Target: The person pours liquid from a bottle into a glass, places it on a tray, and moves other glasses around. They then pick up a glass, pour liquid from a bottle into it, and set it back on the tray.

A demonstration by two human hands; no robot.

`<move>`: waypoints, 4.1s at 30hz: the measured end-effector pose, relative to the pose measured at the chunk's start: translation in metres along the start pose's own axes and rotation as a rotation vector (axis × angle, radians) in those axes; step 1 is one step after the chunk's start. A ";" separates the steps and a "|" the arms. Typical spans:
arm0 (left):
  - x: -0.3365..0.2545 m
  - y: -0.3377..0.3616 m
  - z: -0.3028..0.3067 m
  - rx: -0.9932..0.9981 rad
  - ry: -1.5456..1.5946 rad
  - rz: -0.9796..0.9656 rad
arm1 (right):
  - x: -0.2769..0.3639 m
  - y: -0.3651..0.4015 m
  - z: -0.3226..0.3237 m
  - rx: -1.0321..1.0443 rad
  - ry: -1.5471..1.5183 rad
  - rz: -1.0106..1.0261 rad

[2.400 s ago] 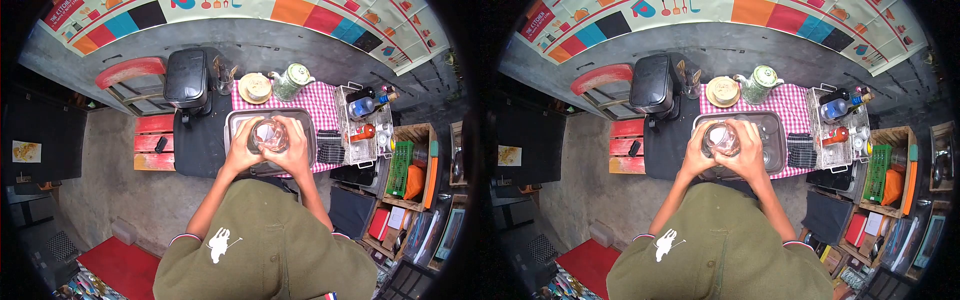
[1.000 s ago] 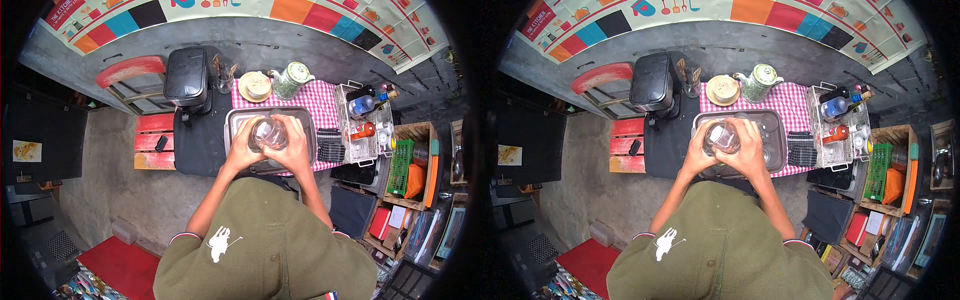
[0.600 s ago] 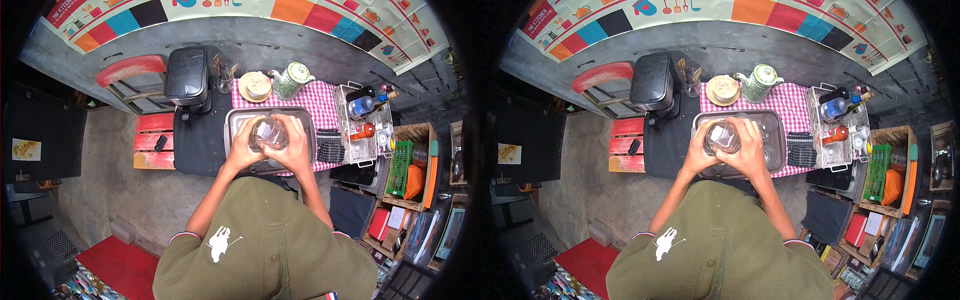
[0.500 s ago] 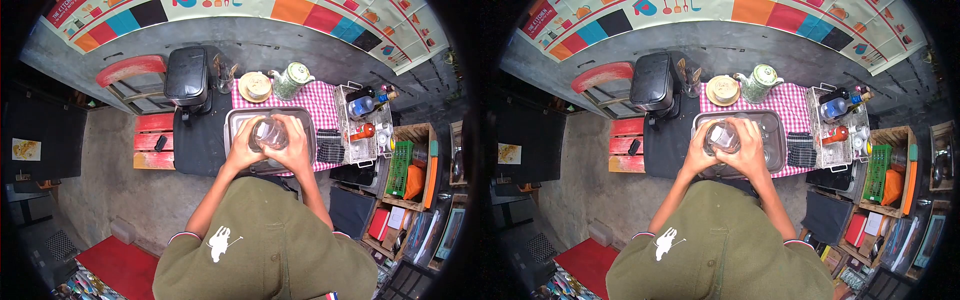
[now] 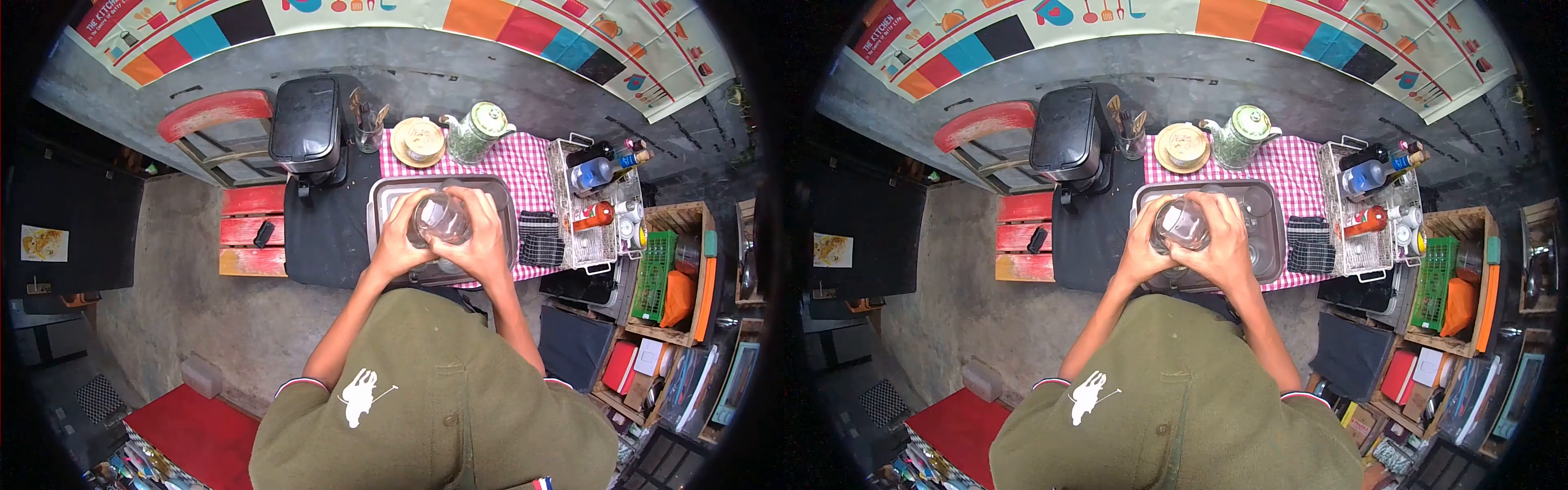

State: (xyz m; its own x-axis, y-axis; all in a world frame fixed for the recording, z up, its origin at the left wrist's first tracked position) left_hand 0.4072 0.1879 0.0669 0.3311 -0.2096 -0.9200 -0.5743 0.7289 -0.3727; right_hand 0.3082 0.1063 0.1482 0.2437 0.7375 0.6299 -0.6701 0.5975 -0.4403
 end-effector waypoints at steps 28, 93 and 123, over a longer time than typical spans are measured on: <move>0.007 -0.005 0.000 0.010 0.003 0.031 | -0.005 -0.006 -0.006 0.025 0.011 -0.014; 0.010 -0.004 -0.012 0.019 0.038 0.014 | -0.018 -0.010 -0.006 0.137 0.002 -0.145; 0.040 0.010 -0.026 0.090 0.112 0.174 | -0.031 -0.015 0.002 0.230 0.094 -0.350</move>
State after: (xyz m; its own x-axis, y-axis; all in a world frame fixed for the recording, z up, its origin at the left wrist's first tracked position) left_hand 0.3950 0.1699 0.0233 0.1447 -0.1435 -0.9790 -0.5445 0.8146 -0.1999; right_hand 0.3094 0.0740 0.1364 0.5397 0.5348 0.6501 -0.6723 0.7386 -0.0495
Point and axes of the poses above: each hand's wrist, its own y-axis away from the middle knuckle, its own z-axis out of the back of the hand, x = y × z, the point moved 9 cm from there along -y, towards the middle knuckle, and after that the axes turned 8 degrees about -x, right-handed, at the moved point
